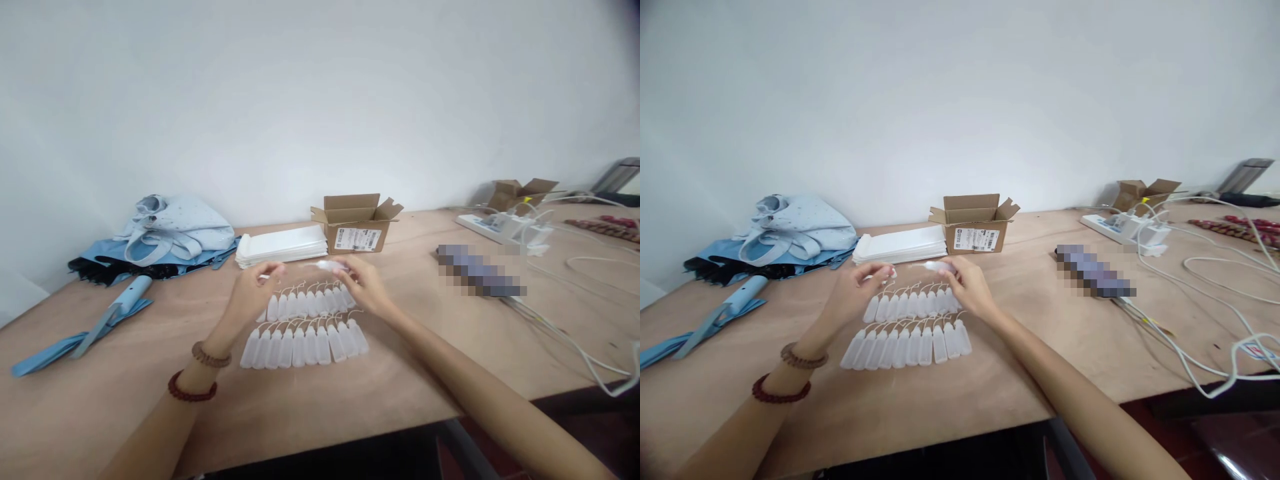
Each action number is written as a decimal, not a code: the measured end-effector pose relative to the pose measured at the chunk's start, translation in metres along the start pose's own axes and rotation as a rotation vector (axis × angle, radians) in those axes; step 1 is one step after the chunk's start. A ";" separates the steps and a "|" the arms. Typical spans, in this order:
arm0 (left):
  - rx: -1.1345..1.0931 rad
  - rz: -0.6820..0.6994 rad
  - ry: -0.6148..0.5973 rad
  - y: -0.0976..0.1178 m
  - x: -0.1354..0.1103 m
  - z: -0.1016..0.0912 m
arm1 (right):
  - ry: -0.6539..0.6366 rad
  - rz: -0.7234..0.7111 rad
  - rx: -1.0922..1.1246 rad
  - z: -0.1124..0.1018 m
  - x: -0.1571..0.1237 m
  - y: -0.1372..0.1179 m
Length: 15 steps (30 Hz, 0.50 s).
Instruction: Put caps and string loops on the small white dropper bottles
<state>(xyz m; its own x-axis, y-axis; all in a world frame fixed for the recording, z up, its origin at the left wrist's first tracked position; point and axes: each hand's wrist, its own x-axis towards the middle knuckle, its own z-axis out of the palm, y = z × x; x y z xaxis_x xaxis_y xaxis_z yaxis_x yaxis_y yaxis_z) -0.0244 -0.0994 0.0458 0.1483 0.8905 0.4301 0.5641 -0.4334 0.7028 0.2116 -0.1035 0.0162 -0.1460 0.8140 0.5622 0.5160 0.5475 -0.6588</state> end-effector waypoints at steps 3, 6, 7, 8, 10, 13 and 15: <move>0.231 -0.035 0.016 -0.026 0.012 -0.015 | 0.026 0.035 -0.217 -0.010 0.009 0.031; 0.340 -0.033 -0.050 -0.051 0.018 -0.020 | 0.068 0.214 -0.317 -0.020 0.017 0.069; 0.363 -0.023 -0.062 -0.058 0.019 -0.020 | 0.078 0.245 -0.318 -0.022 0.019 0.080; 0.388 -0.008 -0.072 -0.064 0.020 -0.019 | 0.090 0.264 -0.316 -0.025 0.021 0.091; 0.437 0.016 -0.094 -0.073 0.020 -0.017 | 0.106 0.293 -0.302 -0.029 0.024 0.107; 0.481 0.044 -0.127 -0.080 0.021 -0.014 | 0.116 0.327 -0.264 -0.032 0.027 0.121; 0.491 0.063 -0.130 -0.081 0.021 -0.013 | 0.118 0.351 -0.234 -0.033 0.028 0.125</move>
<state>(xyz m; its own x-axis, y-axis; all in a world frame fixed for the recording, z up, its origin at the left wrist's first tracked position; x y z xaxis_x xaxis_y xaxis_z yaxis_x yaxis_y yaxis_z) -0.0777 -0.0471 0.0051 0.2767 0.8882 0.3667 0.8611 -0.3986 0.3156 0.2996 -0.0187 -0.0342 0.1625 0.9078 0.3866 0.6968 0.1718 -0.6964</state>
